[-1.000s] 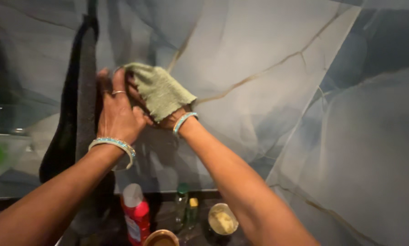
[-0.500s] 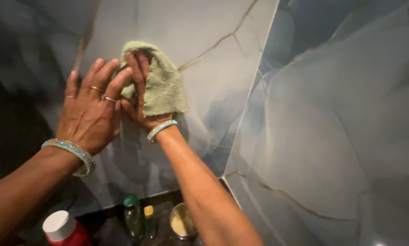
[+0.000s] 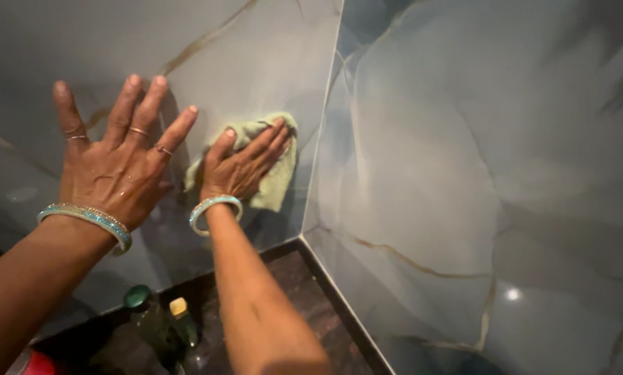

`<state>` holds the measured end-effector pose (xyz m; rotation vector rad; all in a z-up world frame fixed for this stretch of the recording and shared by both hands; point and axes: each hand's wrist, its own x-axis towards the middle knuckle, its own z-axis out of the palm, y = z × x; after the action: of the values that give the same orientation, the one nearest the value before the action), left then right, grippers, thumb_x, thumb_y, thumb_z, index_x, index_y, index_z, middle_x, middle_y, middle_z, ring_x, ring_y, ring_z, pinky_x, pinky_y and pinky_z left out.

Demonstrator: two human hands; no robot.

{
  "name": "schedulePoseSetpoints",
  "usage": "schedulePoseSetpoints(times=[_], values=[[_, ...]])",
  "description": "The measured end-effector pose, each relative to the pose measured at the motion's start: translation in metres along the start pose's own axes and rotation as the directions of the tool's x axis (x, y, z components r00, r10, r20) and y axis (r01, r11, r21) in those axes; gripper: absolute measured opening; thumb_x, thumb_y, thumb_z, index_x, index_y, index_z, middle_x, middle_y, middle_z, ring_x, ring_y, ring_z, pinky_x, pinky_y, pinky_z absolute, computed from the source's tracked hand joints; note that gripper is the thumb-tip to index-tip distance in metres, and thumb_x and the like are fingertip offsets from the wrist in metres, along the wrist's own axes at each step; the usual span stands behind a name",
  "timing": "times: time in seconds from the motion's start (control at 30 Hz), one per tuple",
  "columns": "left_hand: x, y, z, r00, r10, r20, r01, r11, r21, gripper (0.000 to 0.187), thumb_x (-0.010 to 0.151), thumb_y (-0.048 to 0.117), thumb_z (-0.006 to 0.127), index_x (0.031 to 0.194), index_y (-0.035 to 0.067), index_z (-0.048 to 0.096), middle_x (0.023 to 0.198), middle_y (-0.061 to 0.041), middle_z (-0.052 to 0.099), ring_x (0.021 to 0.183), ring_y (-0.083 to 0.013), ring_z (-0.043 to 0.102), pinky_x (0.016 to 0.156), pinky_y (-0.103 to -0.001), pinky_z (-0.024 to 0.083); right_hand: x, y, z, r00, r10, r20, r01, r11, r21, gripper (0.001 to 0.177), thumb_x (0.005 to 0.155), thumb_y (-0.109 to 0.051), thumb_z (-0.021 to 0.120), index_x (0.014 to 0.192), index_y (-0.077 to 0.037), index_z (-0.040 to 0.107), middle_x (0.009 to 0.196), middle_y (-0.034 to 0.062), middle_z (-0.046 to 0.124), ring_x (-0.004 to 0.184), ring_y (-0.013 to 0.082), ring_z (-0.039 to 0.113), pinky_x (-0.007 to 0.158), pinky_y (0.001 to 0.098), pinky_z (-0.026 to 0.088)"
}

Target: The person wipes the tiled wall, sink, and countertop with a cloth. They move a red bottle and a small metal cup into the cabinet under the sink, then continue wiping the countertop and sink basin.

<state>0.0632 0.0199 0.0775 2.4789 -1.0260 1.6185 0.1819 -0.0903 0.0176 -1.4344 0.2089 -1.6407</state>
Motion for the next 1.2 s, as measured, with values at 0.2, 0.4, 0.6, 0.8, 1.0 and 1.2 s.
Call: schedulePoseSetpoints(times=[0.2,0.4,0.6,0.8,1.0,1.2], values=[[-0.008,0.002,0.002,1.0,-0.001,0.026,0.0,0.998,0.068,0.094,0.078,0.041,0.058,0.161,0.047,0.015,0.174,0.002,0.009,0.159,-0.0248,0.005,0.111,-0.086,-0.013,-0.02,0.036,-0.007,0.949,0.304,-0.082,-0.313,0.941,-0.131,0.078,0.102,-0.047,0.044,0.163,-0.002,0.024,0.169,0.023,0.027,0.157,0.0409,0.026,0.124,0.0555,0.023],[-0.02,0.015,0.016,0.988,-0.108,0.11,0.125,0.979,-0.158,0.073,0.095,0.012,0.041,0.161,0.036,0.022,0.181,-0.007,0.004,0.168,-0.036,-0.003,0.113,-0.091,-0.01,-0.034,0.062,-0.011,0.864,0.493,-0.106,-0.502,0.859,-0.1,0.081,0.103,-0.049,0.039,0.16,0.005,0.02,0.168,0.0271,0.022,0.156,0.0407,0.022,0.124,0.0509,0.02],[-0.029,0.017,0.031,0.983,-0.065,0.174,-0.105,0.578,0.809,0.078,0.092,0.037,0.058,0.164,0.043,0.03,0.177,-0.01,0.008,0.16,-0.0397,-0.005,0.114,-0.077,-0.016,-0.051,0.057,-0.006,0.499,0.863,-0.082,-0.866,0.499,-0.028,0.086,0.098,-0.055,0.036,0.16,0.001,0.013,0.167,0.0242,0.014,0.154,0.0392,0.019,0.123,0.0506,0.019],[-0.024,0.007,0.012,0.955,-0.03,0.295,-0.018,0.987,0.158,0.097,0.077,-0.002,0.059,0.163,0.028,0.027,0.177,-0.007,0.01,0.161,-0.0354,0.008,0.108,-0.085,0.011,-0.092,0.048,0.01,0.178,0.983,-0.051,-0.974,0.169,-0.148,0.088,0.102,-0.057,0.031,0.16,0.006,0.009,0.166,0.0298,0.015,0.154,0.0431,0.02,0.127,0.0506,0.015],[-0.036,-0.007,-0.018,0.875,-0.059,0.48,-0.203,0.856,0.475,0.108,0.075,0.008,0.068,0.167,0.032,0.018,0.174,-0.003,0.021,0.156,-0.0266,0.023,0.109,-0.065,0.033,-0.125,0.003,0.02,0.152,0.962,0.226,-0.782,0.257,-0.568,0.072,0.108,-0.041,0.031,0.163,-0.001,0.008,0.16,0.0453,0.006,0.151,0.0559,0.014,0.123,0.0566,0.015],[-0.064,-0.03,-0.074,0.892,-0.186,0.413,-0.098,0.812,0.576,0.091,0.086,0.019,0.064,0.166,0.036,0.022,0.175,-0.002,0.021,0.156,-0.0238,0.027,0.108,-0.059,0.036,-0.131,-0.076,0.014,-0.038,0.911,0.41,-0.602,0.306,-0.737,0.064,0.109,-0.035,0.035,0.163,-0.006,0.019,0.161,0.0342,0.026,0.149,0.049,0.028,0.12,0.0595,0.024]])
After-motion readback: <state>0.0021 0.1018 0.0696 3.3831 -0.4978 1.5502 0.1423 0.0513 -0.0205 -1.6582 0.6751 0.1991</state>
